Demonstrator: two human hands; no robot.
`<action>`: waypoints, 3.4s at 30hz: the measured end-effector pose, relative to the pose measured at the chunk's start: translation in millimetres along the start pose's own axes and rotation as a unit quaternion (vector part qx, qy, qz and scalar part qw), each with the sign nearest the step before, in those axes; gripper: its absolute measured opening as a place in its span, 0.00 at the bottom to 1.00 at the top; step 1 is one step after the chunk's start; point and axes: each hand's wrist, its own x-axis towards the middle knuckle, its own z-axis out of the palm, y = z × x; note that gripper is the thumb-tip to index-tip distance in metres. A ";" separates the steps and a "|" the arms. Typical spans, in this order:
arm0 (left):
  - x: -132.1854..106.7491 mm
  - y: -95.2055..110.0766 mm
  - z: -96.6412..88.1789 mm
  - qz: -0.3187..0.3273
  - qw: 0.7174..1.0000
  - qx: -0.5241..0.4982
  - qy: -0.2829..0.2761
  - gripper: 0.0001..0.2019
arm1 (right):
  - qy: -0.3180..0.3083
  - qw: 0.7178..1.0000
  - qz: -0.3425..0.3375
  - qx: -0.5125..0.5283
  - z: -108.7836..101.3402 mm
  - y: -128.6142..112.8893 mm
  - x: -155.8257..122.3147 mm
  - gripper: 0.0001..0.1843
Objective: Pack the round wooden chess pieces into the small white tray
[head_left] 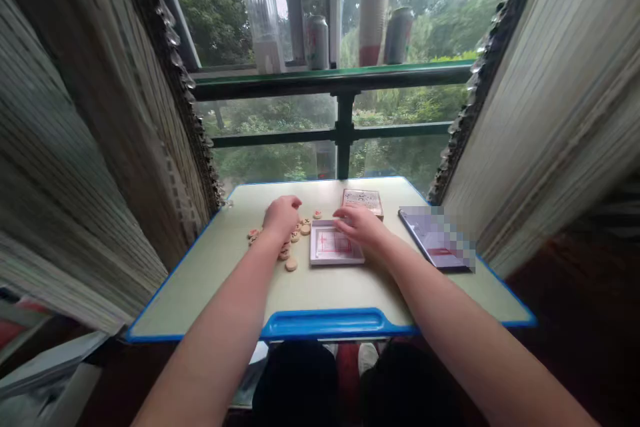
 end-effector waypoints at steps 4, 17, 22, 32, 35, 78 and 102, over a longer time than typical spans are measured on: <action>-1.6 2.4 -1.8 0.003 0.999 0.033 -0.004 0.16 | -0.012 1.000 0.004 -0.012 0.8 -0.9 -1.4 0.13; -6.4 9.4 -6.5 0.021 0.993 0.106 -0.045 0.16 | -0.008 1.000 0.005 -0.023 0.9 -2.5 -0.5 0.10; -9.2 11.0 -11.3 0.006 0.990 0.132 -0.048 0.19 | 0.001 1.000 0.010 -0.013 3.8 0.8 0.4 0.10; -7.8 4.1 -10.2 0.033 0.985 0.151 -0.080 0.24 | -0.020 1.000 0.021 -0.009 1.7 -2.8 2.7 0.13; -6.7 1.7 -12.1 0.053 0.986 0.141 -0.069 0.23 | -0.018 1.000 0.022 -0.010 0.7 -4.1 2.9 0.13; -4.3 17.1 -49.3 -0.072 0.883 -0.445 0.129 0.13 | 0.020 1.000 -0.021 -0.001 -1.5 -8.4 1.7 0.11; -25.7 -27.8 -48.3 0.151 0.982 0.072 -0.085 0.11 | 0.006 0.997 -0.074 -0.028 -5.1 -24.9 1.4 0.12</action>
